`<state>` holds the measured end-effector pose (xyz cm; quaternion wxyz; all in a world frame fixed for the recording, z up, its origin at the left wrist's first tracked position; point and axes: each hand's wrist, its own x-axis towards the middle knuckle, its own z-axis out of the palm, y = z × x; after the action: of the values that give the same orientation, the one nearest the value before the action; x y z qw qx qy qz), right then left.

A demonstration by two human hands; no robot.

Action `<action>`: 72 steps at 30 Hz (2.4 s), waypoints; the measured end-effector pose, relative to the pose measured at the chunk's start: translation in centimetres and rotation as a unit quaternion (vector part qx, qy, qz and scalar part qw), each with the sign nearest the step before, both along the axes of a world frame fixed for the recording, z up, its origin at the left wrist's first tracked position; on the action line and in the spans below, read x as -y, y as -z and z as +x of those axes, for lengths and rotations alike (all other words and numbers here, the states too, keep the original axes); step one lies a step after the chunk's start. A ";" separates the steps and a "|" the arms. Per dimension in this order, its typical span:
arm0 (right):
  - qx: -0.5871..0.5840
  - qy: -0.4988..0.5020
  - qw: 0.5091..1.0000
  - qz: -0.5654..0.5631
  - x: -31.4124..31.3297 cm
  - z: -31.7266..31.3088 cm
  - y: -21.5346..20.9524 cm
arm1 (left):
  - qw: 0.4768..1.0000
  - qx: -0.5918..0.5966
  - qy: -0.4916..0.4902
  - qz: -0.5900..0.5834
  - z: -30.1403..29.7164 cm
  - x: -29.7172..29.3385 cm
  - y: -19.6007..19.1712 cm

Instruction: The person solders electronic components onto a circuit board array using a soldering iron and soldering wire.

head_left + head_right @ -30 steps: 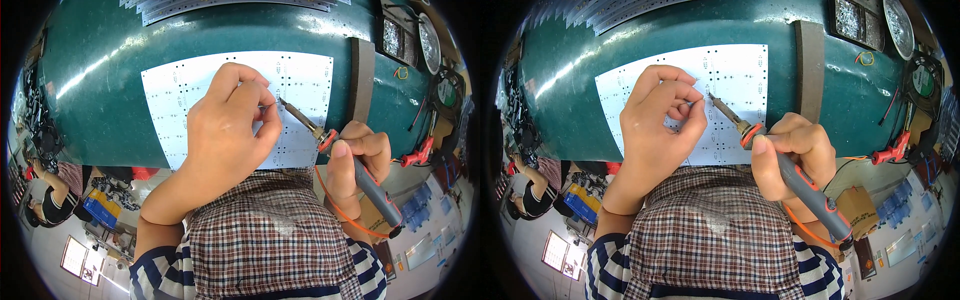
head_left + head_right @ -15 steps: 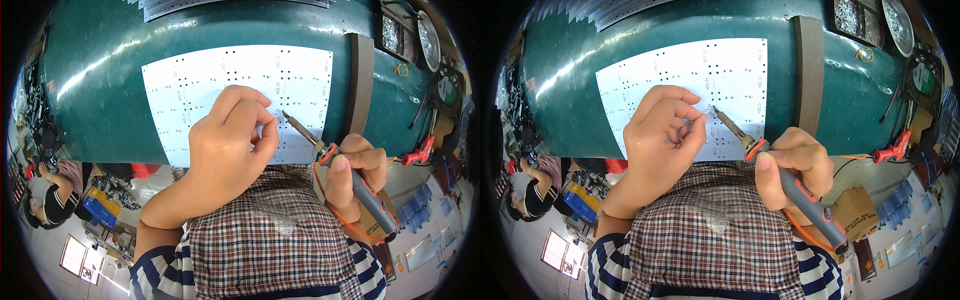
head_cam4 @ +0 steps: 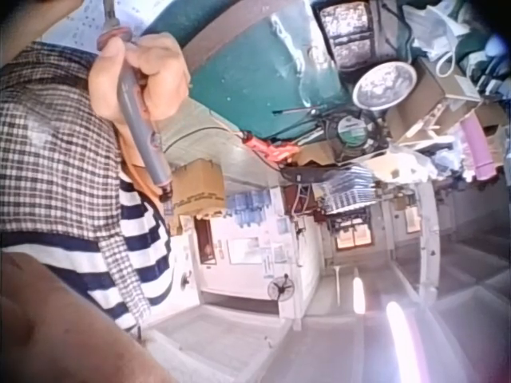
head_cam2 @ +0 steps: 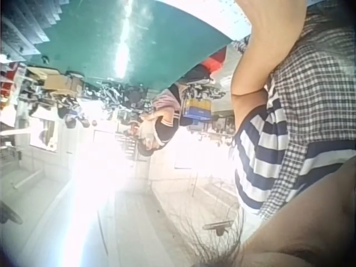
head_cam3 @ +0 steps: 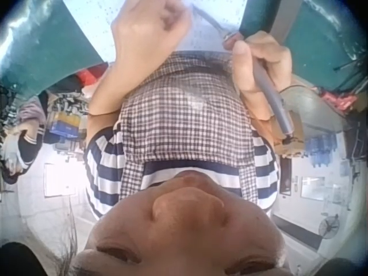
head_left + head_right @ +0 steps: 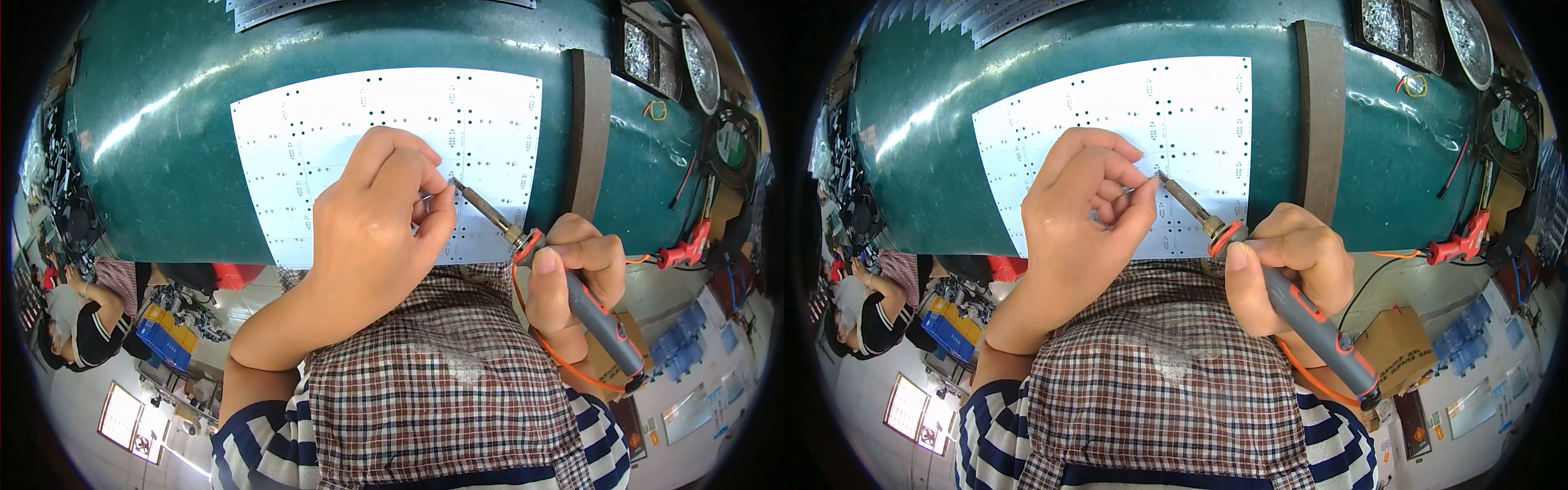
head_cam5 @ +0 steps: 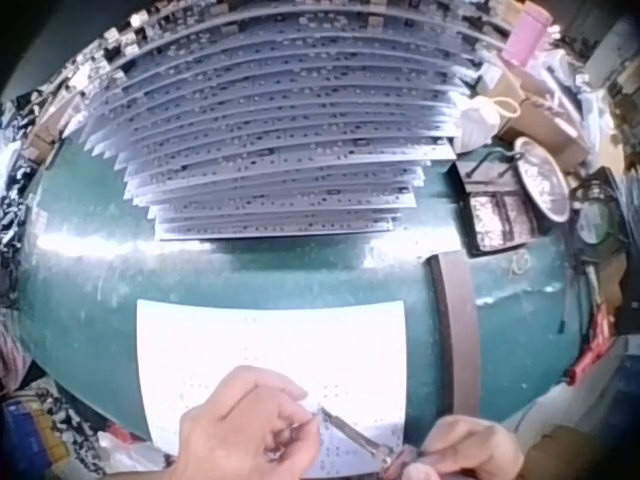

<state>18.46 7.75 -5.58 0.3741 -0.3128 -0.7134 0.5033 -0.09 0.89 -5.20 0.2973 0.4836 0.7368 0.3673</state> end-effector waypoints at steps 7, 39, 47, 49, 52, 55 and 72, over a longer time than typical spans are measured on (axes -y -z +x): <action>0.003 0.004 1.000 -0.006 0.3 0.2 0.0 | 1.000 -0.003 0.009 -0.005 0.0 0.0 -0.1; -0.016 0.015 0.999 0.028 0.5 -0.1 0.4 | 0.999 0.013 -0.007 -0.047 0.0 1.8 -1.1; -0.045 0.029 0.998 0.018 1.0 1.1 0.3 | 0.999 0.024 -0.018 -0.042 0.1 2.2 -1.7; -0.045 0.014 0.999 0.019 1.2 1.5 0.2 | 0.997 0.006 0.024 -0.067 0.1 2.4 -2.2; -0.038 0.003 0.999 0.024 1.8 1.9 0.0 | 0.999 0.011 0.012 -0.030 1.0 2.7 -1.4; -0.025 -0.004 1.000 0.014 2.1 1.9 0.1 | 1.000 -0.002 0.000 -0.008 1.4 2.6 -1.0; -0.026 0.008 1.000 0.008 2.5 1.4 0.8 | 1.000 -0.012 -0.016 -0.001 1.8 2.5 -0.2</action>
<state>19.91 5.24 -6.35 0.3994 -0.3026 -0.7044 0.5027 1.66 -1.62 -5.01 0.2833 0.4753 0.7486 0.3654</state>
